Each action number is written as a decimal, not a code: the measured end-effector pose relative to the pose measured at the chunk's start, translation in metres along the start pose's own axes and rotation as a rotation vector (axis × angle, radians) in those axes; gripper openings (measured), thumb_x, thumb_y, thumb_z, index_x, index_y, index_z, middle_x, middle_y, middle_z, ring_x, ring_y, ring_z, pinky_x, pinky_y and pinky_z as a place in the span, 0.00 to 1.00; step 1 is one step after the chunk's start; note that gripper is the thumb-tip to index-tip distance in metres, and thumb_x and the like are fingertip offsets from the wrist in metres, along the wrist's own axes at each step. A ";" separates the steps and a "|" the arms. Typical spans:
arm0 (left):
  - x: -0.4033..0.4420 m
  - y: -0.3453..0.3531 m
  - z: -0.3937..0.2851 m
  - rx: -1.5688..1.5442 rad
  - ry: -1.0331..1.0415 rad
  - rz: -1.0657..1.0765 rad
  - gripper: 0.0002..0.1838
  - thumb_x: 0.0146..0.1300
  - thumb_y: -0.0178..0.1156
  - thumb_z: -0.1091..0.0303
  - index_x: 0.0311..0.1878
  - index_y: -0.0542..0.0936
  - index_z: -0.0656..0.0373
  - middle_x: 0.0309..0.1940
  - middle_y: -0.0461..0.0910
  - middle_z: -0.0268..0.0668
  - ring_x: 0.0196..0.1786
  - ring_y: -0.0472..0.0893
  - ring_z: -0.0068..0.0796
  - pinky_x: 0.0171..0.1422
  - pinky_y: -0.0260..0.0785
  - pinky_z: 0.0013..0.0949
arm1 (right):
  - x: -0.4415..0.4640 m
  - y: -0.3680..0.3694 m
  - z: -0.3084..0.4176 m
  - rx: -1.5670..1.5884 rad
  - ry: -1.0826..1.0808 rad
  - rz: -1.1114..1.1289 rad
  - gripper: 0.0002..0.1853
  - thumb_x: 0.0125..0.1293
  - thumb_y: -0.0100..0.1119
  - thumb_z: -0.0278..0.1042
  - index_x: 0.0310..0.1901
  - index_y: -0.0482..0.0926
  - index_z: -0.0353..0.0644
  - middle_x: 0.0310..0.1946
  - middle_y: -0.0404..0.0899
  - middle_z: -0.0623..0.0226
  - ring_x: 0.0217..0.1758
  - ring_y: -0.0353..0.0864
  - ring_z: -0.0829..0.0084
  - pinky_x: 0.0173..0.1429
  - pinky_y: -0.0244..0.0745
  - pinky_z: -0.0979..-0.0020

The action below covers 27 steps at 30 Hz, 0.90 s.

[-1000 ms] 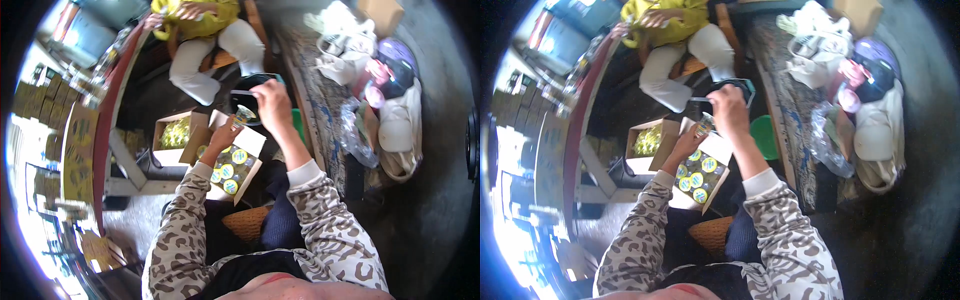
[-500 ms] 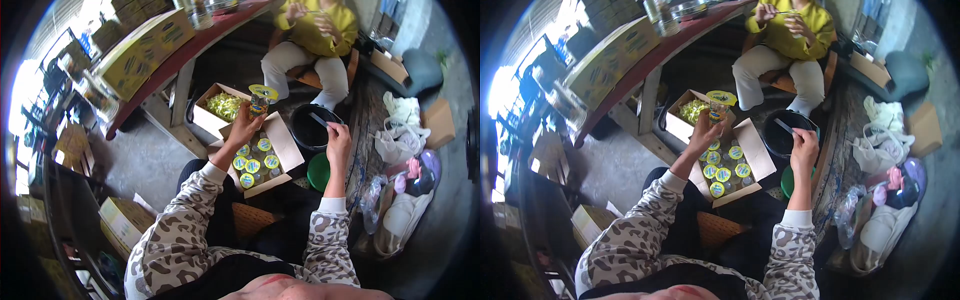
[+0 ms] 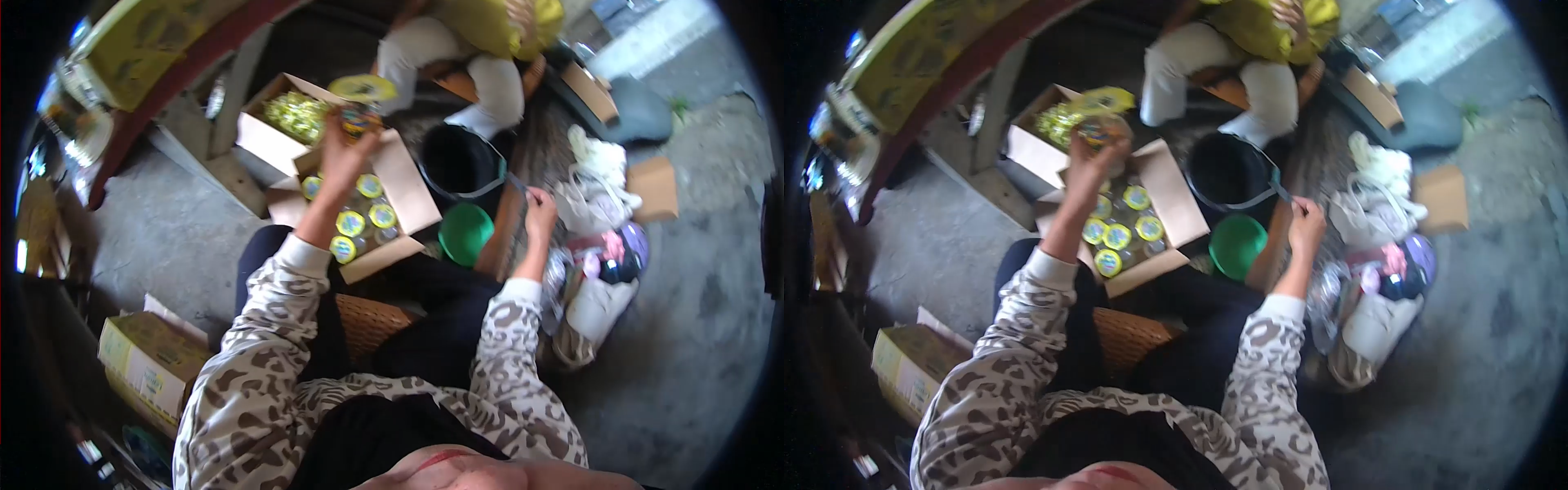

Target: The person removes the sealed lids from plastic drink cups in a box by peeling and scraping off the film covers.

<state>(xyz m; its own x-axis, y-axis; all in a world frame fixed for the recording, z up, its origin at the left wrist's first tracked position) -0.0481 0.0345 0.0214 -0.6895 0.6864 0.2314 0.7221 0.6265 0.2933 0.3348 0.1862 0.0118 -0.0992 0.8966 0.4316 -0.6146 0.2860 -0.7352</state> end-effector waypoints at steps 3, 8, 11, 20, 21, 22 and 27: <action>0.000 -0.010 -0.018 -0.075 -0.099 0.052 0.26 0.62 0.65 0.69 0.61 0.67 0.61 0.48 0.80 0.39 0.50 0.82 0.30 0.57 0.73 0.33 | 0.001 -0.004 -0.072 -0.036 0.322 -0.138 0.07 0.61 0.66 0.32 0.40 0.87 0.42 0.34 0.87 0.60 0.37 0.85 0.65 0.47 0.76 0.65; -0.007 -0.005 -0.058 -0.040 0.002 0.063 0.26 0.60 0.68 0.73 0.60 0.68 0.63 0.48 0.80 0.39 0.47 0.80 0.25 0.55 0.73 0.29 | -0.008 0.011 -0.211 0.004 0.578 -0.325 0.07 0.56 0.65 0.32 0.35 0.88 0.42 0.34 0.87 0.55 0.40 0.87 0.60 0.49 0.78 0.63; -0.006 -0.007 -0.050 -0.011 0.159 0.054 0.29 0.56 0.72 0.69 0.59 0.72 0.65 0.50 0.80 0.40 0.52 0.79 0.28 0.58 0.72 0.34 | -0.009 0.026 -0.261 -0.053 0.665 -0.372 0.09 0.57 0.61 0.33 0.35 0.88 0.41 0.36 0.87 0.53 0.42 0.87 0.58 0.49 0.80 0.60; -0.014 -0.013 -0.080 0.371 0.659 0.028 0.27 0.42 0.71 0.69 0.49 0.74 0.58 0.40 0.77 0.42 0.47 0.77 0.48 0.55 0.67 0.44 | -0.023 0.020 -0.251 -0.555 0.912 -0.130 0.10 0.60 0.59 0.26 0.41 0.85 0.31 0.46 0.84 0.42 0.52 0.84 0.45 0.55 0.80 0.51; -0.012 -0.013 -0.081 0.382 0.682 0.032 0.27 0.41 0.72 0.69 0.48 0.74 0.58 0.40 0.77 0.41 0.48 0.76 0.49 0.57 0.66 0.46 | -0.024 0.016 -0.225 -0.559 0.909 -0.146 0.10 0.60 0.60 0.26 0.41 0.85 0.32 0.46 0.84 0.42 0.51 0.84 0.46 0.55 0.80 0.50; -0.011 -0.014 -0.079 0.413 0.708 0.054 0.28 0.40 0.73 0.69 0.48 0.74 0.58 0.40 0.76 0.42 0.50 0.76 0.49 0.59 0.65 0.47 | -0.022 0.014 -0.230 -0.564 0.908 -0.164 0.10 0.60 0.61 0.26 0.41 0.86 0.33 0.46 0.84 0.42 0.51 0.84 0.46 0.55 0.80 0.50; -0.010 -0.015 -0.077 0.448 0.683 0.072 0.31 0.38 0.73 0.74 0.50 0.72 0.56 0.43 0.77 0.43 0.53 0.76 0.51 0.67 0.64 0.50 | -0.026 0.006 -0.197 -0.710 0.862 -0.057 0.10 0.59 0.63 0.29 0.41 0.86 0.35 0.45 0.84 0.44 0.49 0.85 0.47 0.54 0.81 0.51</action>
<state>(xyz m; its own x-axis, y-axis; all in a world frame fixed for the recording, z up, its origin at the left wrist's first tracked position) -0.0563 -0.0097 0.0864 -0.4184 0.4451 0.7917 0.6201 0.7769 -0.1090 0.4876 0.2311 -0.1064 0.6596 0.7322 0.1698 0.0123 0.2154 -0.9765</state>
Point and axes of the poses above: each hand's wrist, its own x-axis towards the middle knuckle, its own y-axis out of the palm, z = x × y, the point moved 1 cm from there along x, towards the middle knuckle
